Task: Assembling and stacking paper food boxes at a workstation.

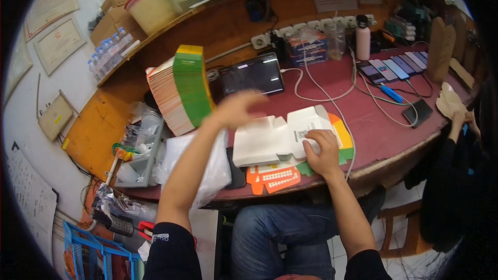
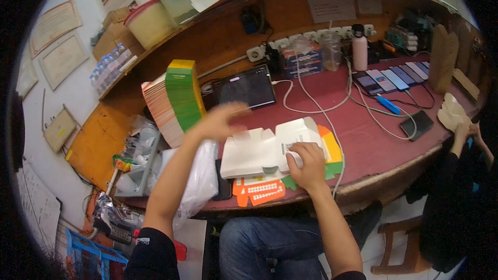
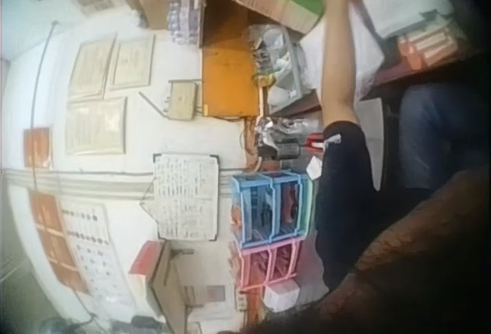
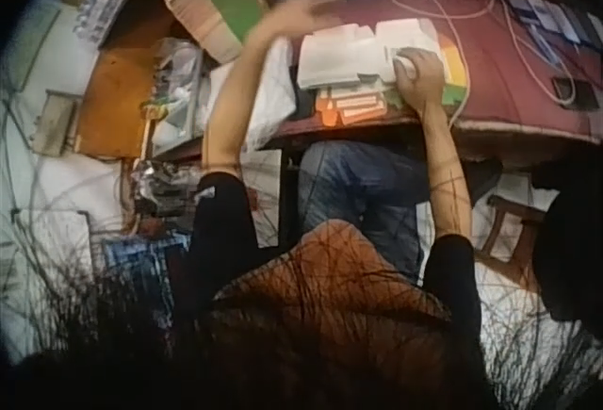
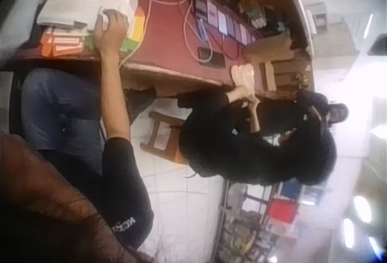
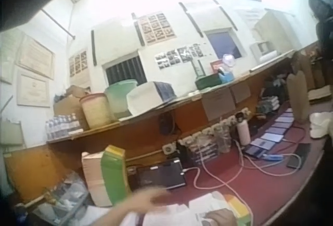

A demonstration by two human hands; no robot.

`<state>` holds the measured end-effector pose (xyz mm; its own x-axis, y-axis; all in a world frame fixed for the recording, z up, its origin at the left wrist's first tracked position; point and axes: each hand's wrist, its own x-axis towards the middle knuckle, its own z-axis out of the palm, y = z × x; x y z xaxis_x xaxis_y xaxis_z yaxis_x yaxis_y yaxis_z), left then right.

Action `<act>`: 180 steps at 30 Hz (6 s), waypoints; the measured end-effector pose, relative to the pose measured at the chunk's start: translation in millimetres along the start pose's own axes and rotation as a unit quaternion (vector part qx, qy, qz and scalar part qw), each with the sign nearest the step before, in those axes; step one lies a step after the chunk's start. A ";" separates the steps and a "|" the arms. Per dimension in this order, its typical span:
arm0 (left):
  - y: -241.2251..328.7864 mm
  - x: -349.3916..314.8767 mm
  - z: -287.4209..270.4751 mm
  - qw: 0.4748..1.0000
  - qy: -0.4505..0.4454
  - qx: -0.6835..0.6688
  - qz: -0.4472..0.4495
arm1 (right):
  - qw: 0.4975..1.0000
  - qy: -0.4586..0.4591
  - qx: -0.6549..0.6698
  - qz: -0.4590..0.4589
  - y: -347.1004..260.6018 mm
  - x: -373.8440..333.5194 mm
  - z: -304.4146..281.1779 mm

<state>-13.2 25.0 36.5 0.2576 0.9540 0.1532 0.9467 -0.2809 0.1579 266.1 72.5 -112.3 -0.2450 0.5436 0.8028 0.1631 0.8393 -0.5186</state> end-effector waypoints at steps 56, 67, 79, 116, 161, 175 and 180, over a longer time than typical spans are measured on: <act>279.5 -123.1 186.0 0.744 0.053 -0.666 0.027 | 0.955 -0.189 0.077 0.216 -158.5 -131.1 -181.8; 241.4 -117.6 179.0 0.803 0.264 -0.520 0.124 | 0.933 -0.222 0.058 0.277 -180.1 -80.2 -150.1; 238.4 -127.0 176.0 0.762 0.272 -0.580 0.090 | 0.944 -0.263 0.027 0.200 -189.7 -58.7 -144.0; 233.1 -130.1 163.3 0.615 0.216 -0.742 0.159 | 0.973 -0.219 0.078 -0.015 -177.5 -57.9 -113.1; 196.8 -146.5 121.3 0.704 0.626 -0.334 0.044 | 0.980 -0.079 0.023 -0.179 -198.4 -17.9 -52.0; 198.6 -150.3 113.5 0.656 0.589 -0.467 0.070 | 0.975 -0.109 0.007 -0.194 -206.0 -5.9 -48.7; 197.9 -146.9 118.4 0.654 0.607 -0.444 0.078 | 0.984 -0.081 0.016 -0.161 -206.7 -6.5 -48.0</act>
<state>159.3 -158.3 -70.3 -0.5173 0.2714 0.8116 0.3024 -0.8292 0.4701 279.9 -104.7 3.7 -0.4276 0.2411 0.8712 0.0219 0.9663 -0.2566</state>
